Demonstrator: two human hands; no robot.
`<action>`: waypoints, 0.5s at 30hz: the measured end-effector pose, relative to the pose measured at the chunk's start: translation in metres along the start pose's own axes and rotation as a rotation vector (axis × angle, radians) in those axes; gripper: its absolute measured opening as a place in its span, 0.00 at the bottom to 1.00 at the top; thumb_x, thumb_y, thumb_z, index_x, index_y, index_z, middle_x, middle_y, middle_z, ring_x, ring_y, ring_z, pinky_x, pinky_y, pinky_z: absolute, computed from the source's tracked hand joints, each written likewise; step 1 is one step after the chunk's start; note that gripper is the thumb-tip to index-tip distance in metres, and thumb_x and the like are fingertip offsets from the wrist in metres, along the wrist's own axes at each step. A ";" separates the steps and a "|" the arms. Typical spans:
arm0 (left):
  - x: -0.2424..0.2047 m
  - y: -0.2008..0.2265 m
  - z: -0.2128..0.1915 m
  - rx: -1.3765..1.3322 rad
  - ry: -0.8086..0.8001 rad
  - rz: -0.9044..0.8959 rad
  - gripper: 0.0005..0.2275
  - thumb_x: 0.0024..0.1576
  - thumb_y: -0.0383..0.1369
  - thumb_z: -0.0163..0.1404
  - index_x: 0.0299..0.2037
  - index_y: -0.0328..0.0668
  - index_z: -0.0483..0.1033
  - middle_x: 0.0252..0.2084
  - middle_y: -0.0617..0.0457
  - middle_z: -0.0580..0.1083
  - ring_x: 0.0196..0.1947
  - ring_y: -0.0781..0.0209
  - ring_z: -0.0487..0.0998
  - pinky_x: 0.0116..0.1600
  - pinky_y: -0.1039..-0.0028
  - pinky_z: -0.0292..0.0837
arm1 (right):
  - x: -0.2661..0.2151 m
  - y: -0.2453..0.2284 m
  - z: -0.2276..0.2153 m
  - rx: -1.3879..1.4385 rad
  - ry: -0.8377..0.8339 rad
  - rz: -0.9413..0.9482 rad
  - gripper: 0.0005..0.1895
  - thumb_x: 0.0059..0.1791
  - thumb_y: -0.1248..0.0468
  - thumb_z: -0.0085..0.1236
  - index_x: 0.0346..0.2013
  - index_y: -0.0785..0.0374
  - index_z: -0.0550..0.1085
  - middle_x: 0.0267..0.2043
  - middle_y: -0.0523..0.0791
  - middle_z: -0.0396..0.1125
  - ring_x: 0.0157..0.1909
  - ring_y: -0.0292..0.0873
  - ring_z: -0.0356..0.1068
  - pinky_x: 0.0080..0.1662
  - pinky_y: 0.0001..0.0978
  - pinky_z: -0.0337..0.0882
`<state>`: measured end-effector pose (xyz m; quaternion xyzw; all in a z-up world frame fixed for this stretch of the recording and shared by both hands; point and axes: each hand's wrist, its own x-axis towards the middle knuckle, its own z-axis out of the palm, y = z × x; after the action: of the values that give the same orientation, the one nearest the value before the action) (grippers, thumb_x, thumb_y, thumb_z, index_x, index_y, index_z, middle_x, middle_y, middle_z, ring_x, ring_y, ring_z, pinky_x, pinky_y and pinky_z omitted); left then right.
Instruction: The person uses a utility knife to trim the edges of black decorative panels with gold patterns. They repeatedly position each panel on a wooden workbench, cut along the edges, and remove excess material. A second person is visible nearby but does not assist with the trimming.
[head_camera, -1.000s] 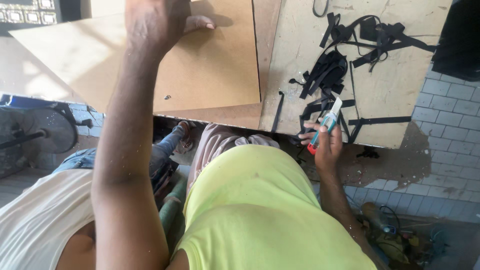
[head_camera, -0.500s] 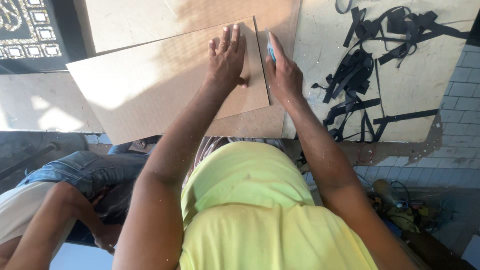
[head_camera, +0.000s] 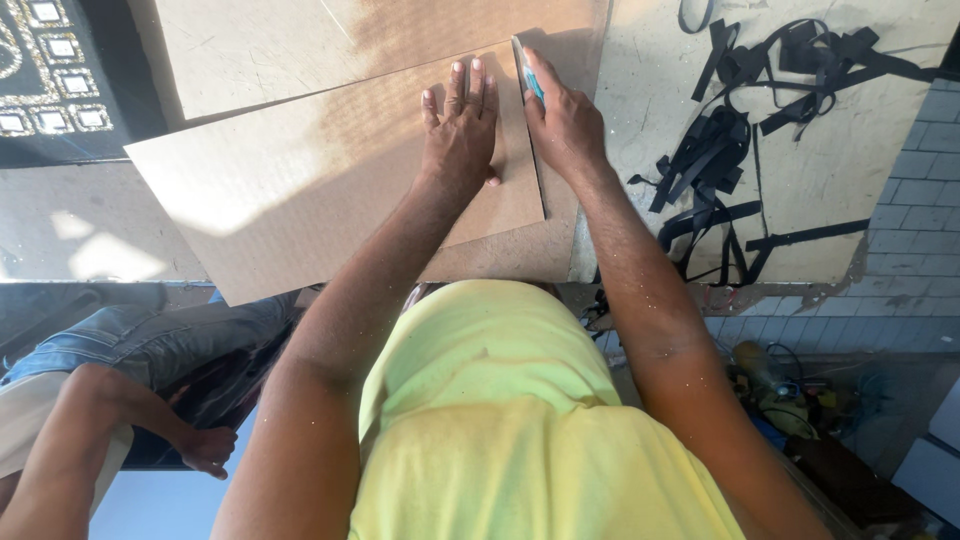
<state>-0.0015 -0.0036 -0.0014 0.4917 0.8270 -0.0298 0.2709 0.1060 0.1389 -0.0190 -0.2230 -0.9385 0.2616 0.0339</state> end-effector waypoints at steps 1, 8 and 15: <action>0.001 0.001 0.001 -0.005 -0.001 0.004 0.62 0.37 0.52 0.70 0.76 0.32 0.40 0.78 0.35 0.37 0.78 0.38 0.34 0.74 0.33 0.41 | 0.000 0.000 -0.001 0.002 -0.036 0.025 0.30 0.58 0.62 0.50 0.74 0.57 0.55 0.53 0.54 0.75 0.39 0.51 0.80 0.42 0.44 0.80; 0.005 -0.001 0.010 0.013 0.001 0.013 0.63 0.36 0.55 0.69 0.76 0.32 0.37 0.78 0.34 0.35 0.77 0.37 0.32 0.74 0.35 0.42 | 0.003 0.000 -0.006 -0.002 -0.093 0.024 0.29 0.59 0.62 0.50 0.75 0.54 0.57 0.46 0.52 0.77 0.41 0.51 0.80 0.44 0.45 0.80; 0.007 0.001 0.014 0.058 0.011 0.020 0.63 0.38 0.56 0.68 0.76 0.31 0.37 0.78 0.33 0.34 0.78 0.36 0.33 0.74 0.35 0.42 | -0.005 0.007 -0.006 0.021 -0.075 0.006 0.28 0.60 0.62 0.51 0.75 0.54 0.59 0.36 0.51 0.75 0.35 0.49 0.78 0.41 0.45 0.79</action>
<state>0.0026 -0.0017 -0.0171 0.5078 0.8222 -0.0484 0.2525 0.1145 0.1446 -0.0170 -0.2152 -0.9356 0.2799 0.0002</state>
